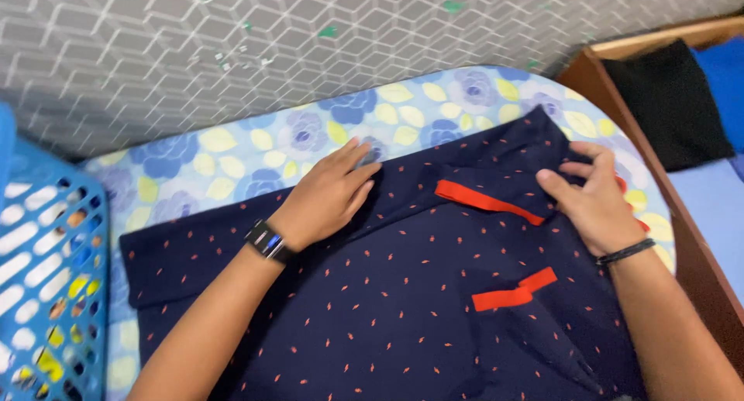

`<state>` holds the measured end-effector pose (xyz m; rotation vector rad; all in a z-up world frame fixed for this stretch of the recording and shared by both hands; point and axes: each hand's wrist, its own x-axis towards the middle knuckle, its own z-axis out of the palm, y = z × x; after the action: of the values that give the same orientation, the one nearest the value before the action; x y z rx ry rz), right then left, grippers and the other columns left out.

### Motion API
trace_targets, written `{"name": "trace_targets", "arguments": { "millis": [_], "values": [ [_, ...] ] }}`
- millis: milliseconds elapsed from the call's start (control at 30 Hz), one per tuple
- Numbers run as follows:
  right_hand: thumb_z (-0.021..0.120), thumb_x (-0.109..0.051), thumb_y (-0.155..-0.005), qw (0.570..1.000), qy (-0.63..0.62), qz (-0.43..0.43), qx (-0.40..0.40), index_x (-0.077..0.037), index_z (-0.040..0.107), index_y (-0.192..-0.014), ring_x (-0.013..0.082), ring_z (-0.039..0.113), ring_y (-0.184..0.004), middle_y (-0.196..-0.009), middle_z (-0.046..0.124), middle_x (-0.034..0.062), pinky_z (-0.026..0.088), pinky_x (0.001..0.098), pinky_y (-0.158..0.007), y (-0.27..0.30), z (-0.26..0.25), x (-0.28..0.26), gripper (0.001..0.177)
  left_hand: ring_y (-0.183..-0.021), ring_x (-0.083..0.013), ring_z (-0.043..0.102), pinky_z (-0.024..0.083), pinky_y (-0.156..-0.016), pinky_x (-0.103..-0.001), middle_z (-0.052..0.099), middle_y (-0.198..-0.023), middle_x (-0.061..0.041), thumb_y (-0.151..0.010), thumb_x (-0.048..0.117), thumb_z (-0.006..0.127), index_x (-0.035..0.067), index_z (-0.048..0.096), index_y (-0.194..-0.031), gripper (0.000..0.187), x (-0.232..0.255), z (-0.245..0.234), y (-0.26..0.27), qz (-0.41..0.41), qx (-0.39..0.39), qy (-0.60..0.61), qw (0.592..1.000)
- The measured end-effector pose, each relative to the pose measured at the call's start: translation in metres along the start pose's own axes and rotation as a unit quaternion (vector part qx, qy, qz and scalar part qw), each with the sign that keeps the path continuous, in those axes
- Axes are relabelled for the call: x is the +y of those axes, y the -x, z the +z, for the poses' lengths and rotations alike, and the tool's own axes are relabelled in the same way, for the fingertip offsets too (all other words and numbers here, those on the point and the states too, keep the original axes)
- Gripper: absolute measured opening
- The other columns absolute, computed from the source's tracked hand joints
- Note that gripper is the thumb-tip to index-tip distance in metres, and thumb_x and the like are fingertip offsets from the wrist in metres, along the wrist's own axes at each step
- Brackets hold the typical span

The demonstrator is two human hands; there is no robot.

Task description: The person removes a blue t-shirt from a laundry basket, folds it neatly on a floral-patterned ironing board, and places it into a wooden drawer. They then remove a dark patterned polo shirt, fold it similarly, and place it in the same drawer.

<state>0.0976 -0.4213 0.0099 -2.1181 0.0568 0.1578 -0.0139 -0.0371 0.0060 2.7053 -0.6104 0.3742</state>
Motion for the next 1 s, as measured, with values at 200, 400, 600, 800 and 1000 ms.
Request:
{"name": "trace_targets", "arguments": {
  "millis": [200,400,600,800,1000],
  "values": [
    [0.070,-0.022,-0.094,0.996,-0.062,0.040,-0.050,-0.011,0.044,-0.140,0.0220,0.063,-0.075,-0.093,0.061,0.0195,0.053,0.0311,-0.070,-0.003,-0.007,0.024,0.054,-0.145,-0.0366,0.044,0.043,-0.113,-0.049,0.058,-0.143,-0.022,-0.108,0.022,0.051,0.005,0.067,-0.128,0.031,-0.008,0.053,-0.083,0.087,0.035,0.076,0.993],
    [0.067,0.002,-0.085,0.984,-0.170,-0.052,0.008,-0.012,0.055,-0.117,0.0026,0.055,-0.066,-0.097,0.052,-0.0007,0.044,0.0141,-0.052,-0.011,0.002,0.036,0.036,-0.148,-0.0334,0.042,0.038,-0.116,-0.052,0.053,-0.150,-0.014,-0.108,0.034,0.049,0.015,0.060,-0.139,0.039,-0.009,0.071,-0.090,0.001,-0.050,0.059,0.997],
    [0.062,0.009,-0.080,0.983,-0.173,-0.061,0.000,-0.012,0.053,-0.112,0.0041,0.049,-0.054,-0.094,0.048,0.0000,0.044,0.0166,-0.043,0.005,-0.016,0.018,0.039,-0.148,-0.0318,0.041,0.036,-0.117,-0.050,0.053,-0.152,-0.014,-0.108,0.033,0.046,0.014,0.059,-0.141,0.040,-0.008,0.072,-0.089,-0.003,-0.058,0.048,0.997],
    [0.049,0.022,-0.081,0.983,-0.163,-0.030,-0.075,-0.013,0.051,-0.120,0.0126,0.062,-0.084,-0.128,0.061,0.0118,0.051,0.0231,-0.069,0.027,-0.048,0.019,0.052,-0.147,-0.0349,0.042,0.038,-0.115,-0.050,0.054,-0.150,-0.016,-0.107,0.026,0.050,0.007,0.061,-0.137,0.038,-0.013,0.082,-0.086,0.048,0.010,0.055,0.997],
    [0.048,0.016,-0.087,0.975,-0.072,0.035,-0.207,-0.013,0.056,-0.125,0.0175,0.069,-0.082,-0.113,0.056,0.0085,0.053,0.0314,-0.035,0.040,-0.058,0.018,0.048,-0.146,-0.0355,0.043,0.038,-0.115,-0.050,0.055,-0.150,-0.017,-0.106,0.026,0.051,0.006,0.062,-0.136,0.038,-0.012,0.083,-0.086,0.049,0.020,0.058,0.997]
  ]
}}
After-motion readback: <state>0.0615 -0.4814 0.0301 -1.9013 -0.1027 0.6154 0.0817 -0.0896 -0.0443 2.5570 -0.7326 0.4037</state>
